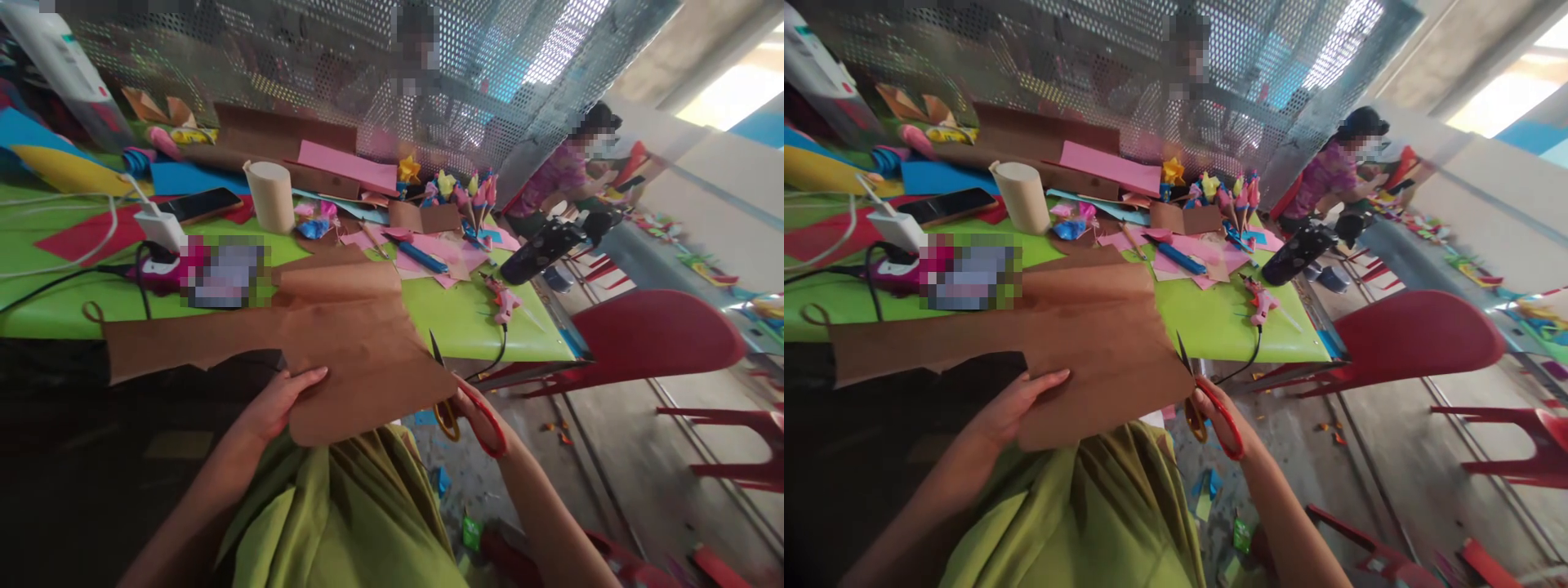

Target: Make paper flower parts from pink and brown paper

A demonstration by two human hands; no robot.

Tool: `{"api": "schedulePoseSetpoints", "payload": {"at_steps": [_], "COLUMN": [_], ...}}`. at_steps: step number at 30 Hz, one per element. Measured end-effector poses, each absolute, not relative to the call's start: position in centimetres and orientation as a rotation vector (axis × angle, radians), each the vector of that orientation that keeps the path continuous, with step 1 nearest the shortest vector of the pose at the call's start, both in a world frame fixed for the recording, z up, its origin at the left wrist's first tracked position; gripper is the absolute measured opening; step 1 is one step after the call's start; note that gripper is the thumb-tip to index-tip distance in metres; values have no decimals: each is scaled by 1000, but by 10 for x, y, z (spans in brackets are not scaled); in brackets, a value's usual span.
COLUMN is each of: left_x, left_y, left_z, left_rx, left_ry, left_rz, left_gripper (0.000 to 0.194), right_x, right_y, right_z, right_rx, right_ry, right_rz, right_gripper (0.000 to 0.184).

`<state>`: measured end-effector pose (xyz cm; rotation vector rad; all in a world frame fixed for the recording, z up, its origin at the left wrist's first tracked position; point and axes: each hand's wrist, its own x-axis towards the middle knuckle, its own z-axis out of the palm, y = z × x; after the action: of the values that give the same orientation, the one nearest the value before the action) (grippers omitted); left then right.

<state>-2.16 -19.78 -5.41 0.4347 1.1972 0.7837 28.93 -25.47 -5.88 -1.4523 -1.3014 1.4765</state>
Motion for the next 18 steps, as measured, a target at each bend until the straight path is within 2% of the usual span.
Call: {"api": "schedulePoseSetpoints", "payload": {"at_steps": [8, 14, 18], "left_x": [-29, -30, -31], "left_y": [-198, -197, -201], "left_z": [-54, -47, -46], "left_rx": [536, 571, 567], "left_ry": [1216, 1199, 1225], "left_rz": [718, 717, 694], "left_gripper": [40, 46, 49], "right_x": [278, 282, 282], "right_y": [-241, -240, -239], "right_z": [-52, -59, -63], "right_rx": [-1402, -1351, -1343], "right_ry": [-1184, -1179, -1194], "right_rz": [1590, 1602, 1584], "right_gripper": [59, 50, 51]}}
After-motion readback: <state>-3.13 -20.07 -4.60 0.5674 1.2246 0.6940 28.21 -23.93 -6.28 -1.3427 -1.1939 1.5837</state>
